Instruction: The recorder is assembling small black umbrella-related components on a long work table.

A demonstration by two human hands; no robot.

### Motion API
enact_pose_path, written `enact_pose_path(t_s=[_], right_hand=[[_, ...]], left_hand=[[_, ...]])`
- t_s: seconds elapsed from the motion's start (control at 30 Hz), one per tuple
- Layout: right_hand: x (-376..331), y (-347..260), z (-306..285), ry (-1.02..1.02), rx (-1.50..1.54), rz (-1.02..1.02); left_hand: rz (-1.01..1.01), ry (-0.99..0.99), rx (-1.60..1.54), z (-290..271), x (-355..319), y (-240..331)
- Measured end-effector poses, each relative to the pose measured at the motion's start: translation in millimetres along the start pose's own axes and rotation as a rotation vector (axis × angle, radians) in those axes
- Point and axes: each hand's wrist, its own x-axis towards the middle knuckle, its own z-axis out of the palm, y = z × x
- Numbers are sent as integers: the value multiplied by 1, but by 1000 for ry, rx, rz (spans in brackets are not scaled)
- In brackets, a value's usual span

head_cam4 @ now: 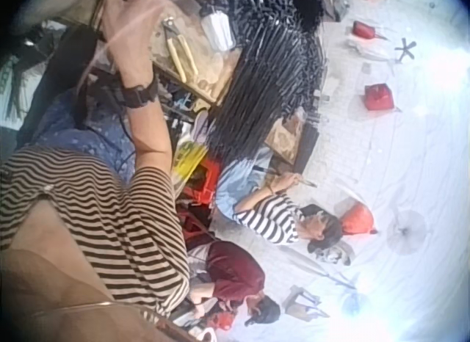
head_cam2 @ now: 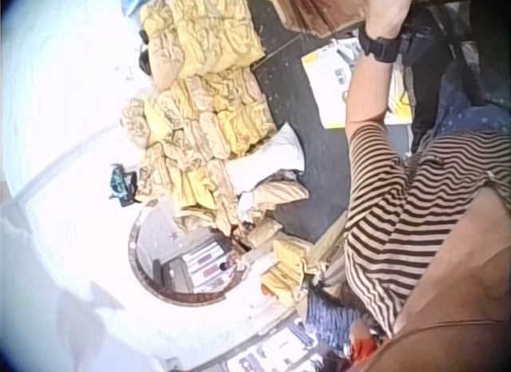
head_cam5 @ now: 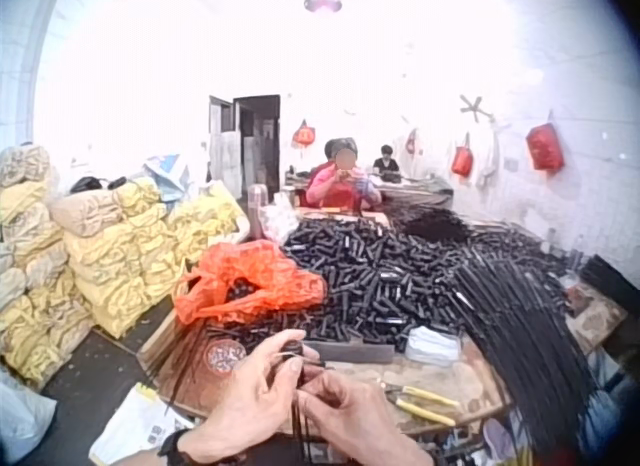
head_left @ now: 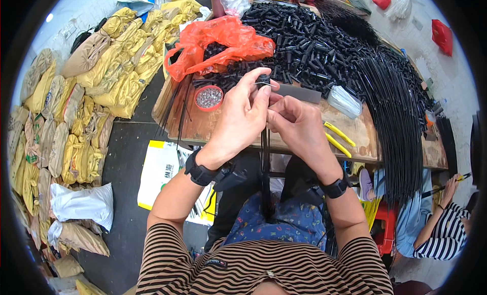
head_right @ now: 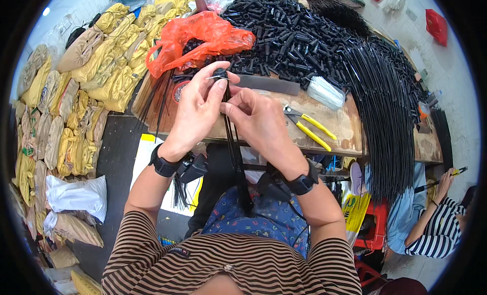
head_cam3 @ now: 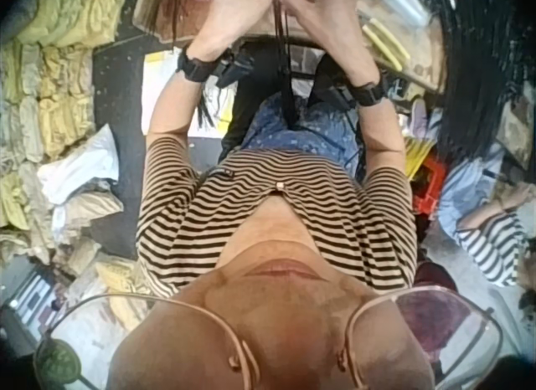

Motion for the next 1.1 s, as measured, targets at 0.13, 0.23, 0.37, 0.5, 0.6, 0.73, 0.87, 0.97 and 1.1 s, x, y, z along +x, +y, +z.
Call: enact_pose_path(t_s=[0.13,0.23,0.37,0.5,0.6,0.73,0.87,0.97,1.1], right_hand=[[10,-8,-15,121,6,-4],[16,-20,-17,242,-200,-104],[15,-30,-14,183,-197,-26],[9,-19,-8,227,-91,-25],[8,-18,-4,324,-308,-320],[10,-17,-4,298,-332,-267],[9,9,10,381,66,-78],[9,13,19,468,83,-184],[10,4,15,464,-100,-306]], left_hand=[[-8,78,-13,5,3,-4],[52,109,56,9,3,-11],[84,139,137,11,5,-17],[165,256,362,15,7,-13],[235,296,446,16,7,-16],[279,340,486,16,8,-18],[247,361,444,21,11,-20],[277,374,484,21,12,-23],[321,372,531,17,12,-25]])
